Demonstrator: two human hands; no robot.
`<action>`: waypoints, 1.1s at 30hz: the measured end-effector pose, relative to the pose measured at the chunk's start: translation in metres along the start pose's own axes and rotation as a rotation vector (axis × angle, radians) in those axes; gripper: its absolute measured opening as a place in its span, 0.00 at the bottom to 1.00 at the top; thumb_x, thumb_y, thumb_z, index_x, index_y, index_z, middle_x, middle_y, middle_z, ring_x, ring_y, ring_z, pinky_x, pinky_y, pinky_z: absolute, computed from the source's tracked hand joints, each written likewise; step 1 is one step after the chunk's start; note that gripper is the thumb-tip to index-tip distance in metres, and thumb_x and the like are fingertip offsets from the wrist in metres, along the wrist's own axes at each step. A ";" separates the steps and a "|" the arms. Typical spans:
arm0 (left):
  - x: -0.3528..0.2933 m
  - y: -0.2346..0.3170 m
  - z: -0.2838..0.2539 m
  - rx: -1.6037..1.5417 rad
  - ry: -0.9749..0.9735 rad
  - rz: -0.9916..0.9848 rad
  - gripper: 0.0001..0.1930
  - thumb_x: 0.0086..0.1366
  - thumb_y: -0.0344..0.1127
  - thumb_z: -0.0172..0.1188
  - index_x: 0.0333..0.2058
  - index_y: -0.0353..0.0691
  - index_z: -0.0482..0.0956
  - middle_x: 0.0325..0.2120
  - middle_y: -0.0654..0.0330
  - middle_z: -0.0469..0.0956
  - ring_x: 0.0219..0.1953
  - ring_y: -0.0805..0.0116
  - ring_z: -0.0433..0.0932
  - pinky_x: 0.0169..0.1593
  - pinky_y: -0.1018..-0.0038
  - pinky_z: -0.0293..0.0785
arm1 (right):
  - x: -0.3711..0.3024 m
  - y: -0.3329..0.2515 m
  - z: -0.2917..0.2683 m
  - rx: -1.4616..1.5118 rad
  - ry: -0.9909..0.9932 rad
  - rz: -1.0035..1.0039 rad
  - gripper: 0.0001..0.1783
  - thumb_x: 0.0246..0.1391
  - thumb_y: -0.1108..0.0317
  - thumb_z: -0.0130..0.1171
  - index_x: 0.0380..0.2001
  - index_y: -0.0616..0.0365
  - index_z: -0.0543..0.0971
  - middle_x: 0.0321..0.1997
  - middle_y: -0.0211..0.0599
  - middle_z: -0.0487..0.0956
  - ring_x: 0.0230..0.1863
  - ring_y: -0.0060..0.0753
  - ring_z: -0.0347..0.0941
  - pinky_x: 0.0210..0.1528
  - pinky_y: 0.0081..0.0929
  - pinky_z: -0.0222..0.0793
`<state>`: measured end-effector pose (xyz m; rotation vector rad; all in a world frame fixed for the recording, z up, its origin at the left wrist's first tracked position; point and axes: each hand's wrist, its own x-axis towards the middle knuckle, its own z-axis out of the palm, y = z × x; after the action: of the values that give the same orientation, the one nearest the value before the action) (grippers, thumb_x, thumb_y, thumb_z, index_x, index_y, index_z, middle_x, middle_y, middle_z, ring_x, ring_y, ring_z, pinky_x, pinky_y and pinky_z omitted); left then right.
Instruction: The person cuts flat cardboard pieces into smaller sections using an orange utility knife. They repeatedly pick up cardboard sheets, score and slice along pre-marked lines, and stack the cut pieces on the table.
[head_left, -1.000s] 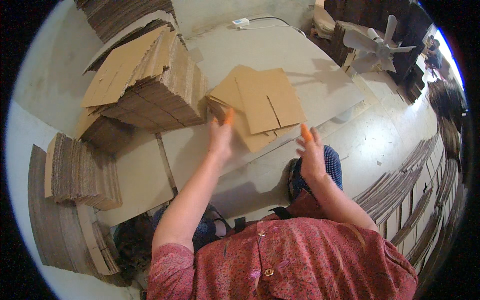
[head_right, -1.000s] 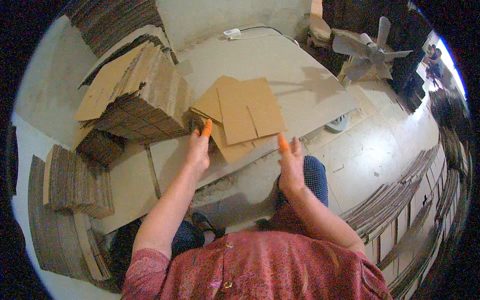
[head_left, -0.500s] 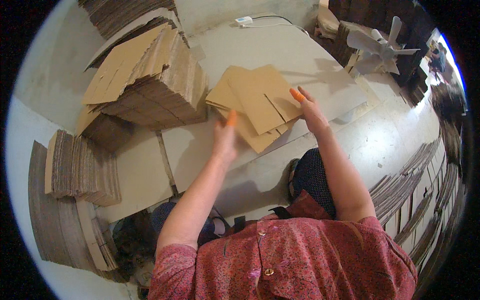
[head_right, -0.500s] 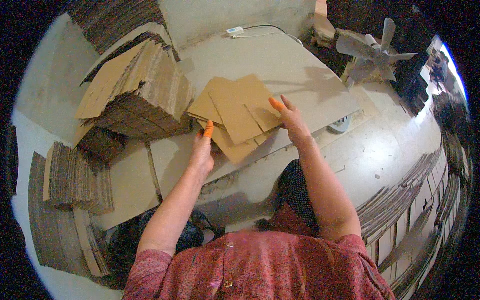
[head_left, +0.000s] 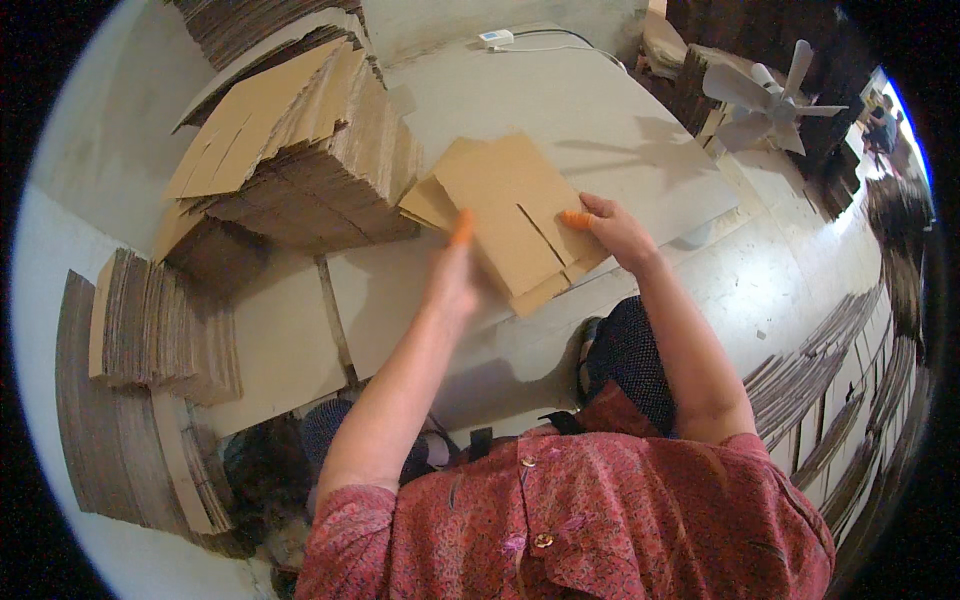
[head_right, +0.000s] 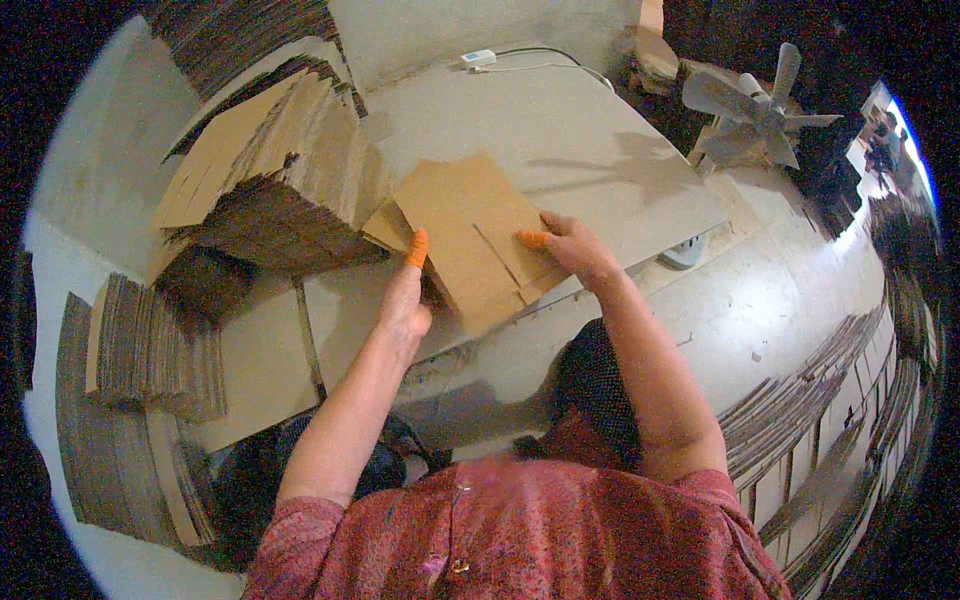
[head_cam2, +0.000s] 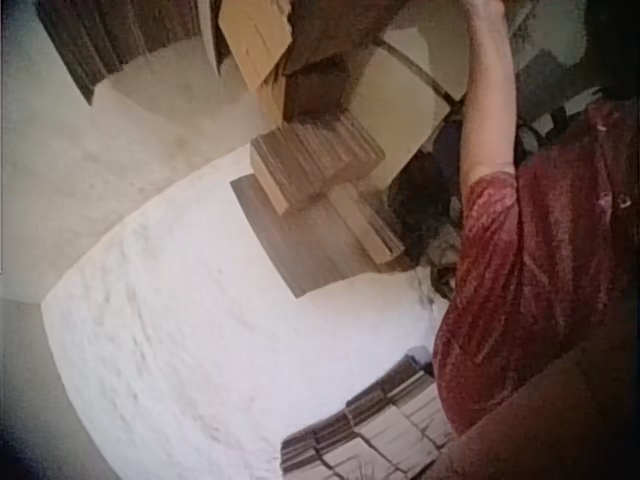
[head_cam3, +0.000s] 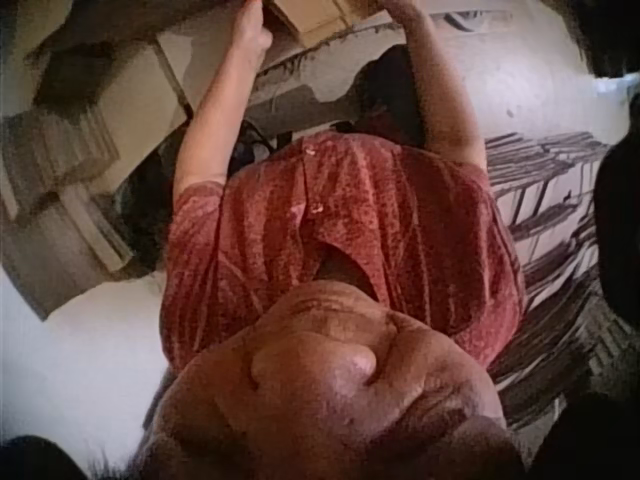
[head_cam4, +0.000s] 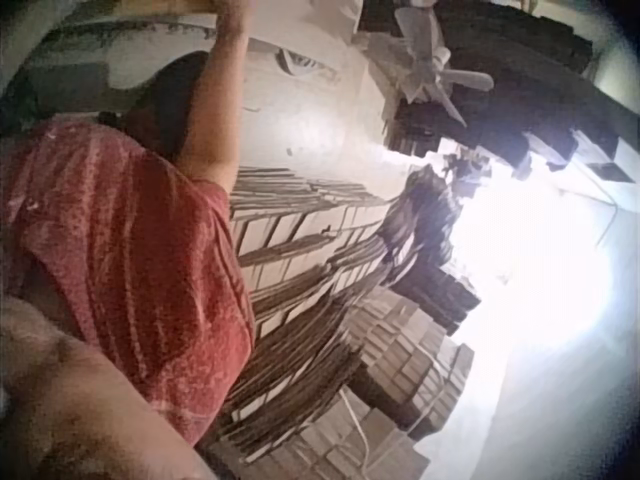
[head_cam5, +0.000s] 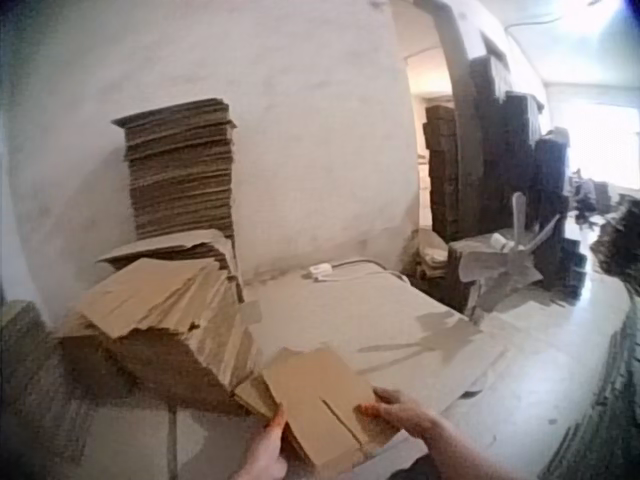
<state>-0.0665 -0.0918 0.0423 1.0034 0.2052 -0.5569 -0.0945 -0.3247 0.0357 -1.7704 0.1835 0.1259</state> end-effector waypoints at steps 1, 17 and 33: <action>-0.007 0.001 0.002 0.007 -0.002 -0.016 0.43 0.46 0.61 0.64 0.56 0.42 0.61 0.54 0.60 0.65 0.56 0.62 0.60 0.57 0.60 0.56 | -0.011 -0.004 0.001 -0.024 0.005 -0.001 0.25 0.52 0.58 0.57 0.51 0.61 0.70 0.41 0.34 0.76 0.41 0.25 0.71 0.46 0.24 0.66; -0.158 -0.041 -0.053 0.008 0.190 0.057 0.28 0.57 0.44 0.60 0.52 0.40 0.63 0.47 0.61 0.68 0.46 0.68 0.70 0.47 0.69 0.69 | -0.124 -0.020 0.085 -0.134 -0.208 -0.085 0.26 0.52 0.60 0.58 0.51 0.61 0.69 0.42 0.38 0.78 0.43 0.25 0.71 0.47 0.24 0.66; -0.178 0.037 -0.182 -0.249 0.537 0.410 0.27 0.59 0.40 0.58 0.55 0.41 0.61 0.50 0.59 0.67 0.50 0.64 0.68 0.51 0.66 0.67 | -0.002 -0.098 0.268 -0.046 -0.713 -0.086 0.34 0.48 0.50 0.56 0.53 0.62 0.67 0.43 0.41 0.76 0.43 0.31 0.70 0.46 0.30 0.66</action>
<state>-0.1810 0.1384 0.0460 0.9013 0.5175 0.1205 -0.0733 -0.0433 0.0751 -1.6720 -0.4125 0.6872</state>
